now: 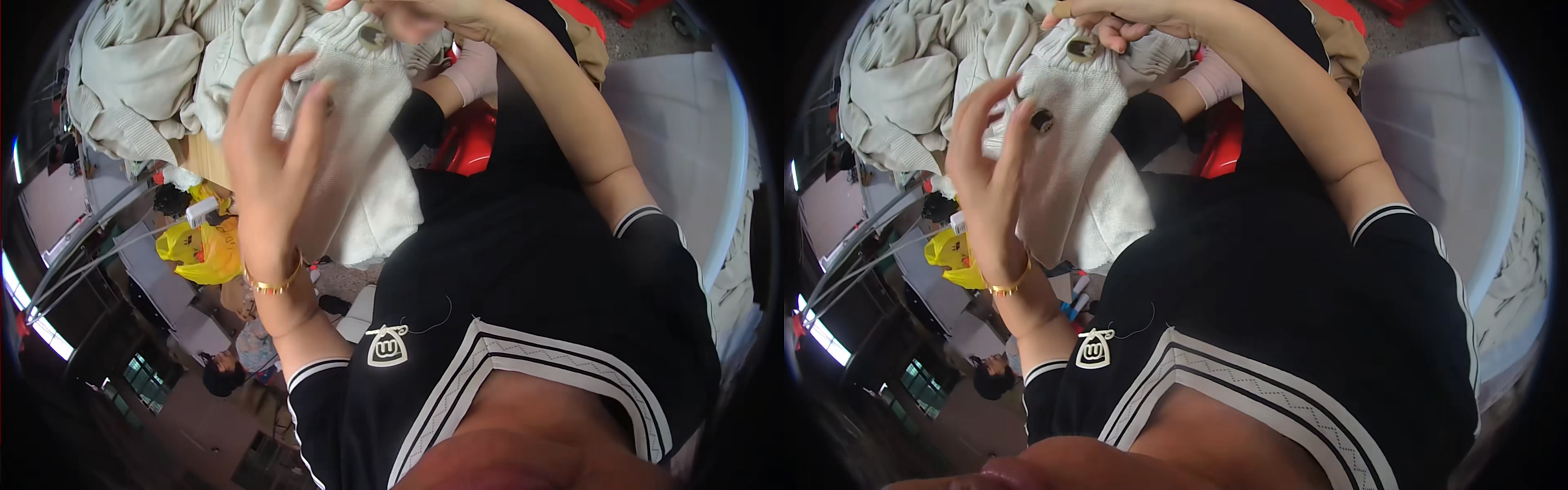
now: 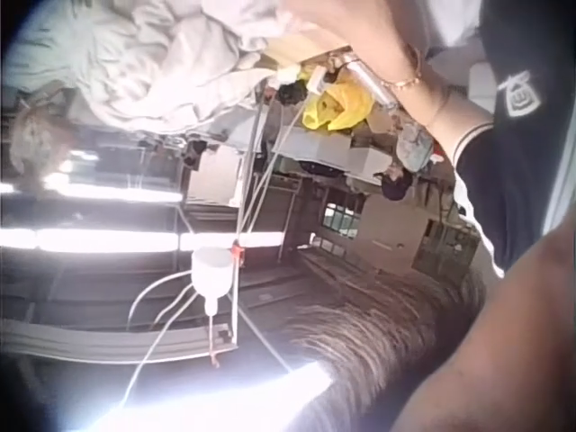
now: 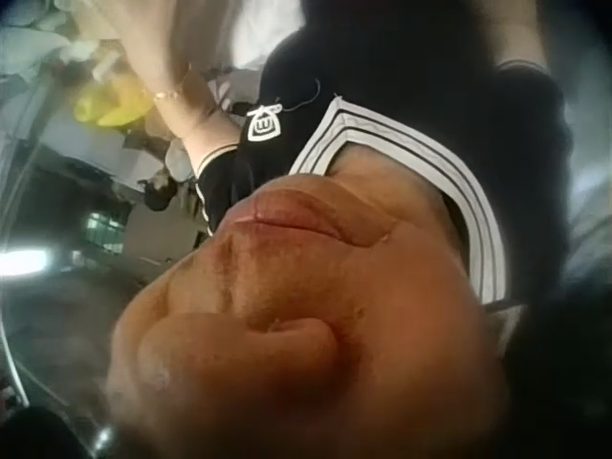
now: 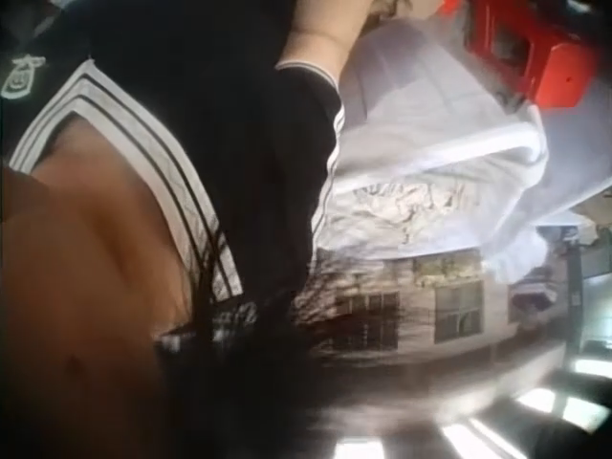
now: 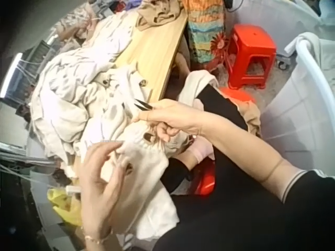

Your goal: Trimming loose threads from buttons on a white knitted sweater using small thread snips.

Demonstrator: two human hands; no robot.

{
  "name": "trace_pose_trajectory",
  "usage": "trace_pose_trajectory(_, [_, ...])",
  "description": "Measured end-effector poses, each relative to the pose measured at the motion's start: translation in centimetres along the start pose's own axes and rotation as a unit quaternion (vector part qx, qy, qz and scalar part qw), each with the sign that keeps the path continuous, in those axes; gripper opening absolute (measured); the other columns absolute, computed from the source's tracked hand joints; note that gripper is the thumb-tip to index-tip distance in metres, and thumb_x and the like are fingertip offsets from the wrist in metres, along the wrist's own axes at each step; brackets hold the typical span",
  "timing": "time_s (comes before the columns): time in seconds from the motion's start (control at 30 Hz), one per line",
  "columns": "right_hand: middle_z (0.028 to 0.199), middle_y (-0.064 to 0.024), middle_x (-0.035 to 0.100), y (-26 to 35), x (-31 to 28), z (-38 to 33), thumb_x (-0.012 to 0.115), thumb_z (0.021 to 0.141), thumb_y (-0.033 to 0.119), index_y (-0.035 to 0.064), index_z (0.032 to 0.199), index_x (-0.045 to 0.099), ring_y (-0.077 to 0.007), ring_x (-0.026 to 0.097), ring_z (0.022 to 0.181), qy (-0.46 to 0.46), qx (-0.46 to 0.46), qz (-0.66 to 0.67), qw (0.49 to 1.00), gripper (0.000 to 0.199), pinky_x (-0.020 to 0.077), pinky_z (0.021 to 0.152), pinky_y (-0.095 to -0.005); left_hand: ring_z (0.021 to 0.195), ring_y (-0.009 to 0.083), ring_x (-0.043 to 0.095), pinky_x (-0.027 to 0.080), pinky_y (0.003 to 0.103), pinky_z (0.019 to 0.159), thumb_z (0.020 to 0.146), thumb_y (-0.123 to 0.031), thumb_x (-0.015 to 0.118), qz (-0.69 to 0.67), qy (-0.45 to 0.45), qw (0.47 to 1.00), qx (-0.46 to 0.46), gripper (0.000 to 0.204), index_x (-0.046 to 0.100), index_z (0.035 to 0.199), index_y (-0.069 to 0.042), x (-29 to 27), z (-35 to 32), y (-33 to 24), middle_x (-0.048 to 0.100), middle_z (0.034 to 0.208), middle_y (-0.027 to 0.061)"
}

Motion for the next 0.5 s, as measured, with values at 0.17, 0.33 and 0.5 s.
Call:
trace_pose_trajectory(0.17, [0.08, -0.0028, 0.063, 0.1, 0.5, -1.4, 0.054, 0.103, 0.027, 0.0006, 0.124, 0.061, -0.0053, 0.056, 0.047, -0.008, -0.021, 0.018, 1.0, 0.035, 0.0288, 0.037, -0.0165, 0.097, 0.0192, 0.062, 0.049, 0.028, 0.083, 0.089, -0.01, 0.07, -0.092, 0.074, 0.989, -0.091, 0.041, 0.06, 0.128, -0.004, 3.2, 2.2, 1.8, 0.066, 0.107, 0.0113])
trace_pose_trajectory(0.33, [0.08, 0.0003, 0.064, 0.0, 1.6, -2.9, 0.061, 0.099, 0.023, 0.0007, 0.132, 0.056, -0.0026, 0.053, 0.05, 0.015, -0.034, -0.046, 0.998, 0.04, 0.0376, 0.044, -0.0171, 0.099, 0.0097, 0.059, 0.045, 0.02, 0.087, 0.096, -0.004, 0.06, -0.362, 0.016, 0.915, -0.18, 0.037, 0.056, 0.132, 0.002, 3.1, 1.1, 3.2, 0.064, 0.111, 0.0052])
trace_pose_trajectory(0.5, [0.073, 0.0028, 0.06, -1.1, 2.1, -1.9, 0.069, 0.092, 0.007, 0.0001, 0.129, 0.056, -0.002, 0.049, 0.051, -0.015, -0.091, -0.012, 0.996, 0.04, 0.0379, 0.046, -0.018, 0.102, 0.0069, 0.057, 0.045, 0.017, 0.084, 0.096, 0.004, 0.056, -0.294, -0.025, 0.945, -0.142, 0.039, 0.058, 0.135, -0.004, 2.7, 0.6, 3.6, 0.061, 0.123, 0.0044])
Point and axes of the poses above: each hand's wrist, its own z-axis towards the middle knuckle, its own x-axis out of the palm, y = z × x, the point moved 2 cm from there along z, towards the middle knuckle
